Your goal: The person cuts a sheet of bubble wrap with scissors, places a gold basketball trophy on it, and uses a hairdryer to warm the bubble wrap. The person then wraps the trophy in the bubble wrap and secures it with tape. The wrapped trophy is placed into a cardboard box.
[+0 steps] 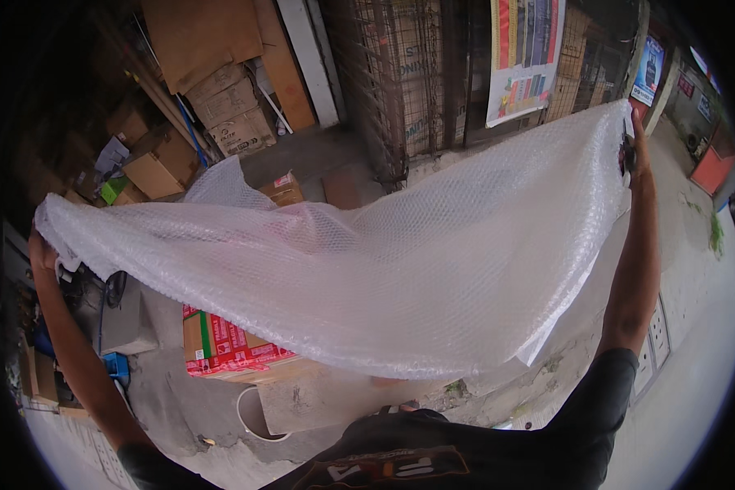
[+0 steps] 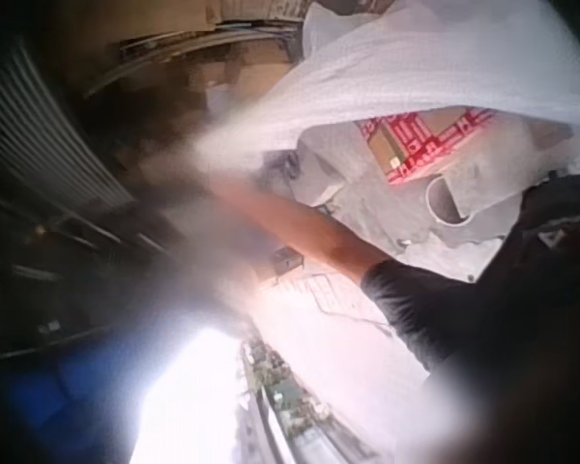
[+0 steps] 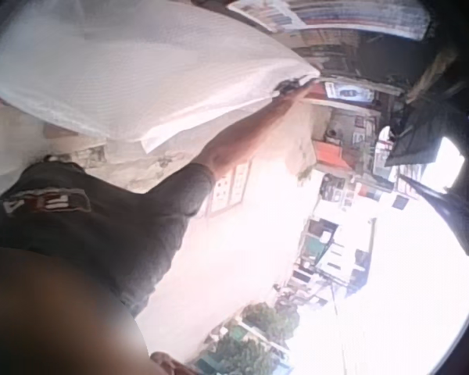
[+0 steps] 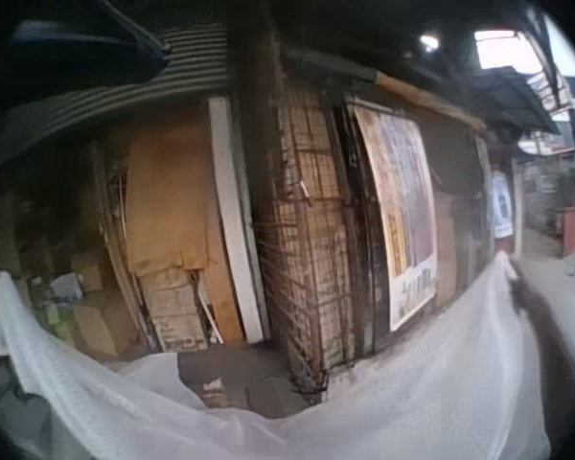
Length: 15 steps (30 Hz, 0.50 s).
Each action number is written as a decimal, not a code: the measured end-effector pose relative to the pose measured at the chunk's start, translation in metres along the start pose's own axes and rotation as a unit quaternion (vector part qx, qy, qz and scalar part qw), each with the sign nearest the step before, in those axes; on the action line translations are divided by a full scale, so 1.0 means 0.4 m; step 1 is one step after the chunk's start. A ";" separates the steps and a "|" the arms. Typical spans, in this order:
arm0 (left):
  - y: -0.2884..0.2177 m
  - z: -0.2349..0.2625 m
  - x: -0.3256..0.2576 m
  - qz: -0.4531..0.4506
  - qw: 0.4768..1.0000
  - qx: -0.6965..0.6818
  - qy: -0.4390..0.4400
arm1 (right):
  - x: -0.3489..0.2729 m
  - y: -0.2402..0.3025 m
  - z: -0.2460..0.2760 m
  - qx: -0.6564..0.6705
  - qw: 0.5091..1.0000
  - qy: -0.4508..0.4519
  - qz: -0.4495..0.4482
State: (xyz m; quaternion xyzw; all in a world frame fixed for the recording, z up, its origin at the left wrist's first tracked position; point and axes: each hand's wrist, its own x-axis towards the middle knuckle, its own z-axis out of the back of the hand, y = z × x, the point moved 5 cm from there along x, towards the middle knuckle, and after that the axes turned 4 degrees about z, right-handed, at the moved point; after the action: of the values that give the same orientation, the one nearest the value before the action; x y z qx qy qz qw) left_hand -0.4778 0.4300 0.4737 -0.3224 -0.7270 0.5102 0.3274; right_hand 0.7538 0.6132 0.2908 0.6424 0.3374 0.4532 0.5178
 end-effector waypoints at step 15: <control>0.136 -0.373 -0.306 -0.057 0.960 0.137 0.239 | -0.430 -0.029 -0.750 -0.020 0.987 -0.013 0.156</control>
State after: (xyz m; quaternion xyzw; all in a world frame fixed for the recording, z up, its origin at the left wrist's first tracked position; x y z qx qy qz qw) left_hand -0.2798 0.4255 0.4435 -0.3453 -0.5676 0.4934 0.5614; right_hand 0.4125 0.5685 0.2554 0.6825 0.2171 0.5269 0.4577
